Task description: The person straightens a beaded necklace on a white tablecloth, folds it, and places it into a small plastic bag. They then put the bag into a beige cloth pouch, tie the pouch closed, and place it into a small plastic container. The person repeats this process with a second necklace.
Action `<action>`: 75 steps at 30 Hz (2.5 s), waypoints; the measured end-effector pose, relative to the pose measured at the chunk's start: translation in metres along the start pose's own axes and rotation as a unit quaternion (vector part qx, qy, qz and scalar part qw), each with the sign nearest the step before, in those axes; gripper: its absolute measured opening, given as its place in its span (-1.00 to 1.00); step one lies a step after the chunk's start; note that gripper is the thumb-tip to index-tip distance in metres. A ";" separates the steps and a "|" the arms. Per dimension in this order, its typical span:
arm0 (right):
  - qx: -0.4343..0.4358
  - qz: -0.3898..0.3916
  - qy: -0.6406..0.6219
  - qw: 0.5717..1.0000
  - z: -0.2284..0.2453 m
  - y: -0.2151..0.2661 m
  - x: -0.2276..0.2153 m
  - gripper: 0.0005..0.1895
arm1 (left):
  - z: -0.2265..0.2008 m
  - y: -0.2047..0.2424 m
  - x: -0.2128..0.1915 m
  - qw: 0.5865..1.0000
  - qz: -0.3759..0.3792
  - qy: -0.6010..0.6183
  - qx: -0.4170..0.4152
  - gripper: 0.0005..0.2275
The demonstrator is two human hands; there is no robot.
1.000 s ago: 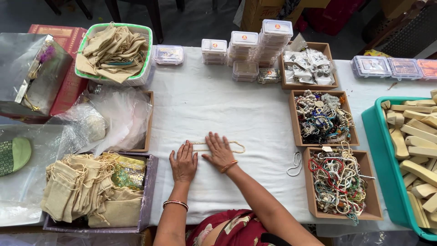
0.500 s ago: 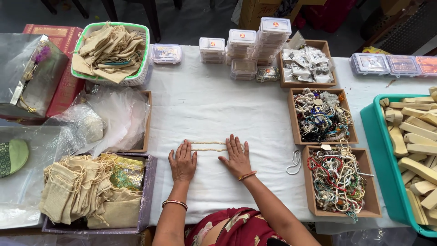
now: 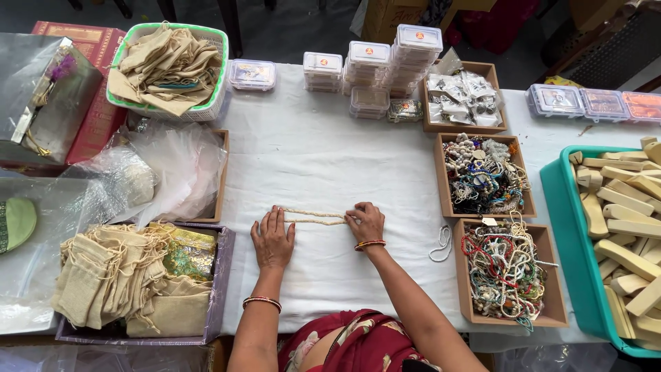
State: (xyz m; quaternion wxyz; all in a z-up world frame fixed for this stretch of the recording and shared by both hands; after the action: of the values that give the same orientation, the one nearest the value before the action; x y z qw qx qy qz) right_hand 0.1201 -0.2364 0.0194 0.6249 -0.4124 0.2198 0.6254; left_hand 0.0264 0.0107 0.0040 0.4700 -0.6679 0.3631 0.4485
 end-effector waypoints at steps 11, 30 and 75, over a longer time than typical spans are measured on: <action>-0.096 -0.023 0.094 0.991 -0.006 -0.001 -0.011 -0.90 | 0.001 0.001 0.006 1.000 0.011 -0.010 -0.007 -0.51; -0.047 -0.008 0.154 0.987 -0.005 0.015 0.014 -0.43 | -0.007 -0.005 -0.015 0.999 0.003 0.032 0.022 -0.51; -0.092 0.207 0.178 0.958 -0.052 0.026 -0.023 -0.19 | -0.029 -0.018 0.020 0.964 0.176 0.051 0.192 -0.19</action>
State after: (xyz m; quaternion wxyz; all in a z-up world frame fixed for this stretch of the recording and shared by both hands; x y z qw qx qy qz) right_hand 0.1045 -0.2941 0.0022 0.3921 -0.5182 0.3499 0.6747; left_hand 0.0571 -0.0129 -0.0048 0.4843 -0.5128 0.5778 0.4106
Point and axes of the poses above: each hand's wrist, its own y-axis away from the middle knuckle, its own x-axis out of the palm, z = x × y, the point moved 3 cm from there along -y, towards the middle knuckle, and after that the axes turned 4 degrees about -z, right-handed, at the moved point
